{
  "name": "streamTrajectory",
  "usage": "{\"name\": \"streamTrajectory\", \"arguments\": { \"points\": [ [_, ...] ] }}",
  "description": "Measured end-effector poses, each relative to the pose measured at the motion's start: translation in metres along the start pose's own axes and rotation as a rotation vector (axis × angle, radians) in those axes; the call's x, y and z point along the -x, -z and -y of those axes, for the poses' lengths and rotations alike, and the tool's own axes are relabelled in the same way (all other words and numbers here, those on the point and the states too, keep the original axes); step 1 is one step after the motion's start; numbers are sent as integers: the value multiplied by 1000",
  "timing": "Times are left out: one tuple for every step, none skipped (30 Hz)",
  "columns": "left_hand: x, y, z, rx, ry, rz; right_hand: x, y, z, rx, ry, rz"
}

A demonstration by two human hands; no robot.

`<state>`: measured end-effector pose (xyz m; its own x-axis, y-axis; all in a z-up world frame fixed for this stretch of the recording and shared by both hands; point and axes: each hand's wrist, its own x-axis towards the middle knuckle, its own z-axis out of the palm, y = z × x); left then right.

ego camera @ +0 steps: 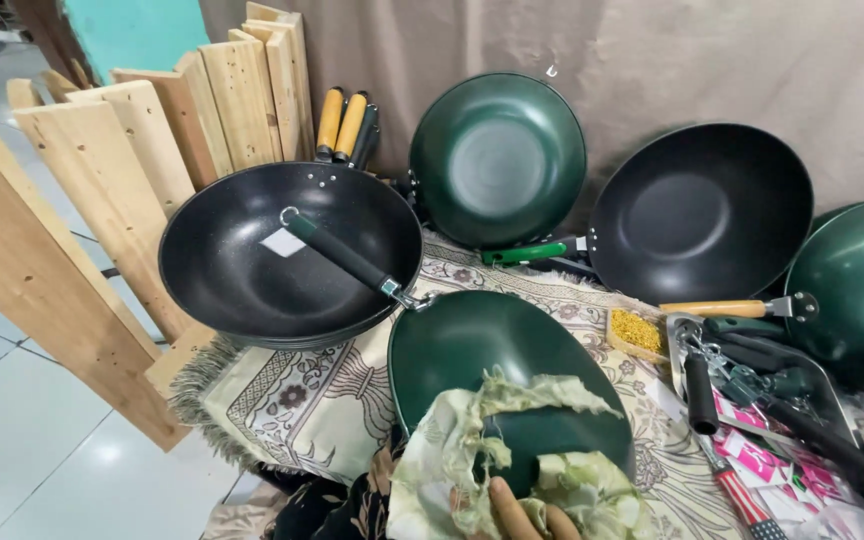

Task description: Attaching a handle to a wok with a screwdriver and then wiping the interior of the wok with a cloth.

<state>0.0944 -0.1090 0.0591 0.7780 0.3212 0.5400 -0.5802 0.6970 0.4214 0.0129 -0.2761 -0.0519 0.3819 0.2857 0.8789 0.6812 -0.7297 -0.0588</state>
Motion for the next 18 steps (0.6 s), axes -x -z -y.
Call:
{"name": "streamTrajectory", "arguments": {
  "points": [
    [7,4,-2,41,-2,3,-13,11,8,5,-8,2],
    [15,7,-2,84,-2,1,-25,24,14,66,73,11],
    [23,9,-2,128,-3,-1,-38,37,21,126,155,22],
    [25,11,-5,172,-7,6,-38,40,18,135,150,19],
    [28,12,-8,217,-11,14,-38,43,15,144,135,33],
    [33,13,-12,260,-8,19,-36,48,14,152,114,50],
    [36,14,-15,303,-6,23,-46,51,17,161,103,50],
    [43,14,-18,347,-7,18,-55,57,19,133,81,-16],
    [50,14,-20,392,-8,12,-64,62,20,106,59,-82],
    [52,14,-21,440,3,15,-69,70,17,124,44,-80],
    [54,14,-21,488,14,17,-75,77,12,135,140,20],
    [59,14,-23,536,44,16,-77,87,11,149,217,125],
    [60,14,-25,584,74,14,-82,90,11,171,183,133],
    [63,13,-26,627,97,5,-87,94,9,88,262,135],
    [66,12,-29,671,119,-6,-92,98,7,2,340,136],
    [59,10,-32,713,134,-4,-89,97,6,18,319,132],
    [52,8,-34,756,150,-2,-87,97,6,-6,296,109],
    [44,7,-37,797,161,3,-87,95,5,-32,277,78]
  ]
}}
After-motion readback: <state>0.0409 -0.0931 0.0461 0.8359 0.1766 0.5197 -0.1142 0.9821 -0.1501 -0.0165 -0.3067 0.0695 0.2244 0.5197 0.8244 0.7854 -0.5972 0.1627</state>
